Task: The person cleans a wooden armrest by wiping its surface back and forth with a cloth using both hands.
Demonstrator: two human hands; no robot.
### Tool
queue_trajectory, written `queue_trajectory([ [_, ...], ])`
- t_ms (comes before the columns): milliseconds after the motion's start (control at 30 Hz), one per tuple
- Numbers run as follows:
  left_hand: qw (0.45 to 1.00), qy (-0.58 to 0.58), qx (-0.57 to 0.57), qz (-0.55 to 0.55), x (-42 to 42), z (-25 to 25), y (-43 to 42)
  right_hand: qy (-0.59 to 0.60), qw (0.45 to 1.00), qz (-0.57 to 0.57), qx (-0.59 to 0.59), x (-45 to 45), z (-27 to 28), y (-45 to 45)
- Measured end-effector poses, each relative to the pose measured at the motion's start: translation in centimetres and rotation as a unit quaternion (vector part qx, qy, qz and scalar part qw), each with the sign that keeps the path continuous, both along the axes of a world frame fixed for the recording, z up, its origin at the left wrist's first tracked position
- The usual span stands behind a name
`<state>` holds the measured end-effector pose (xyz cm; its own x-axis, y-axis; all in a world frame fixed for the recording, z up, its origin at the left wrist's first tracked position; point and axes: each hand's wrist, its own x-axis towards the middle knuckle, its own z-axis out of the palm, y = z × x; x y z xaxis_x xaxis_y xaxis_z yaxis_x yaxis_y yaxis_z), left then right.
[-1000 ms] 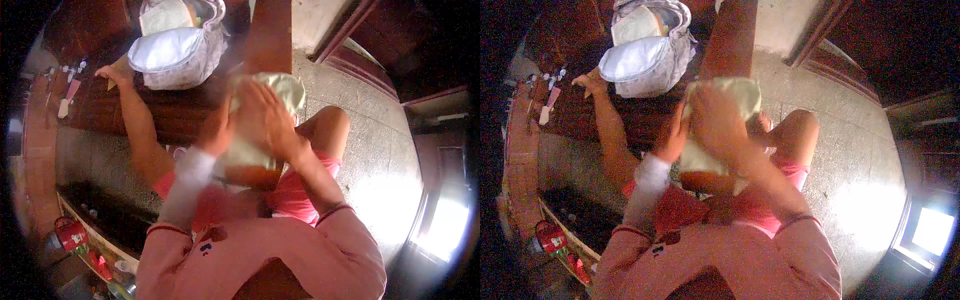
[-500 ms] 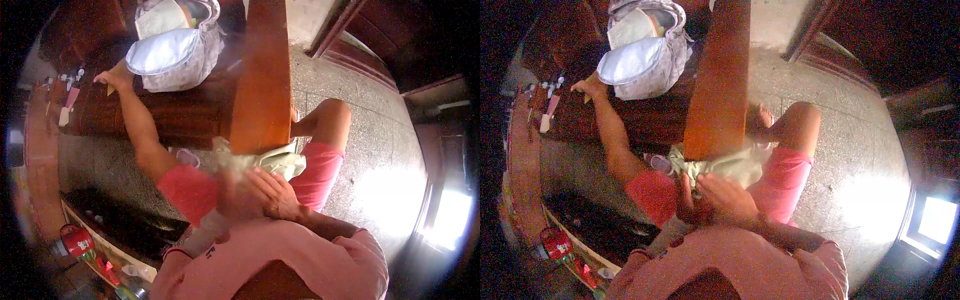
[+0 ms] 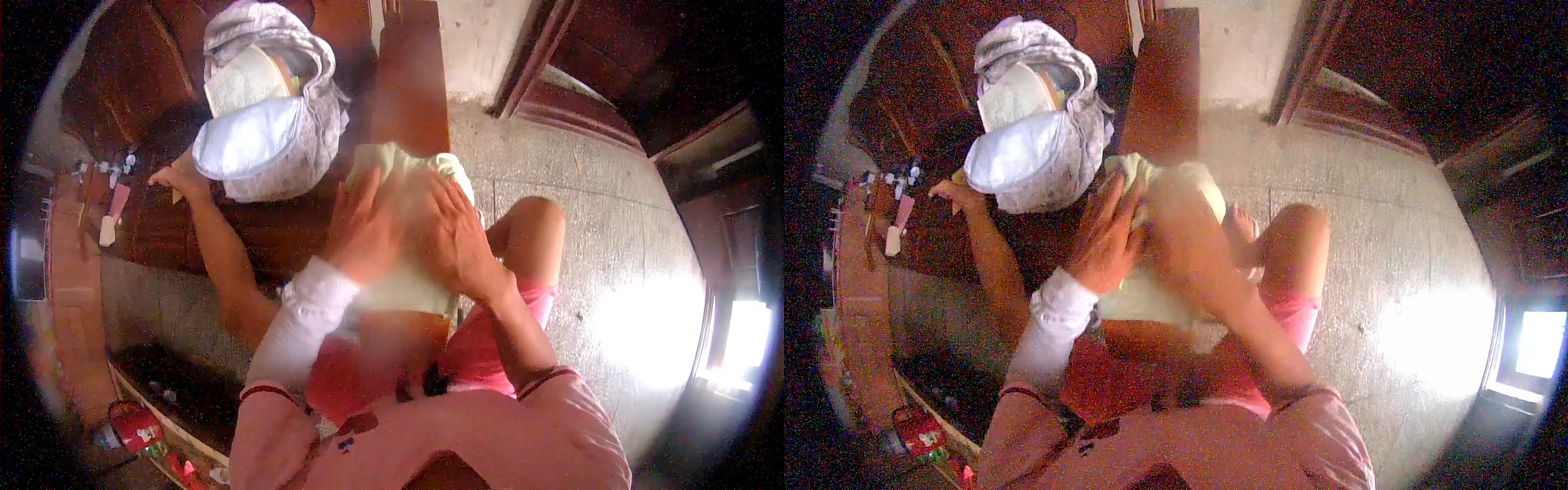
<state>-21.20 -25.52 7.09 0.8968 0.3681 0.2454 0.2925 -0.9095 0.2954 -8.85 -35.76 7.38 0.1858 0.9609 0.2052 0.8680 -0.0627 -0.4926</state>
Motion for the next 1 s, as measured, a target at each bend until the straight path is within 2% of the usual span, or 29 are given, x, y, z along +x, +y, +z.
queue_trajectory([
  [67, 0.999, 0.003, -0.028, 0.025, 2.7, -1.2, 2.9, -0.070, 0.997, 0.009, -0.028, 2.3, -0.2, 2.4],
  [167, 0.998, 0.022, -0.018, 0.055, 6.9, -2.6, 7.1, -0.106, 0.971, -0.057, 0.206, 4.9, -2.4, 7.1],
  [233, 0.998, -0.044, -0.030, 0.029, 9.5, -3.6, 10.0, -0.092, 0.968, -0.081, 0.219, 7.1, -4.2, 10.0],
  [267, 0.998, -0.030, -0.002, 0.052, 10.7, -4.0, 11.0, -0.083, 0.967, -0.091, 0.223, 8.3, -4.6, 11.3],
  [367, 0.991, -0.001, 0.082, 0.107, 14.3, -6.1, 14.3, -0.029, 0.994, -0.027, 0.098, 12.0, -3.8, 13.9],
  [400, 0.990, -0.018, 0.069, 0.118, 15.4, -6.1, 15.1, -0.102, 0.979, -0.022, 0.176, 13.8, -6.0, 15.6],
  [433, 0.989, -0.035, 0.056, 0.129, 16.5, -5.8, 15.7, -0.116, 0.970, -0.017, 0.211, 15.0, -6.3, 16.9],
  [500, 0.988, 0.006, -0.025, 0.151, 18.2, -4.1, 16.7, -0.141, 0.950, -0.007, 0.279, 16.8, -6.9, 19.0],
  [633, 0.979, -0.070, 0.095, 0.166, 21.5, -6.5, 20.5, -0.116, 0.957, 0.017, 0.264, 20.0, -7.3, 22.3],
  [667, 0.978, -0.021, 0.065, 0.197, 21.9, -6.4, 20.7, -0.189, 0.936, 0.023, 0.295, 20.4, -7.2, 22.7],
  [767, 0.973, -0.037, 0.061, 0.220, 22.5, -5.8, 20.2, -0.173, 0.952, -0.037, 0.248, 22.8, -9.6, 26.1],
  [800, 0.972, -0.027, 0.052, 0.227, 22.7, -5.8, 20.4, -0.196, 0.936, -0.063, 0.287, 22.8, -10.5, 26.1],
  [900, 0.972, -0.004, 0.059, 0.229, 22.4, -5.6, 19.5, -0.181, 0.956, -0.071, 0.221, 23.0, -11.2, 26.5],
  [1000, 0.976, 0.025, 0.099, 0.193, 20.8, -5.8, 18.1, -0.044, 0.965, -0.061, 0.249, 21.6, -12.8, 24.8],
])
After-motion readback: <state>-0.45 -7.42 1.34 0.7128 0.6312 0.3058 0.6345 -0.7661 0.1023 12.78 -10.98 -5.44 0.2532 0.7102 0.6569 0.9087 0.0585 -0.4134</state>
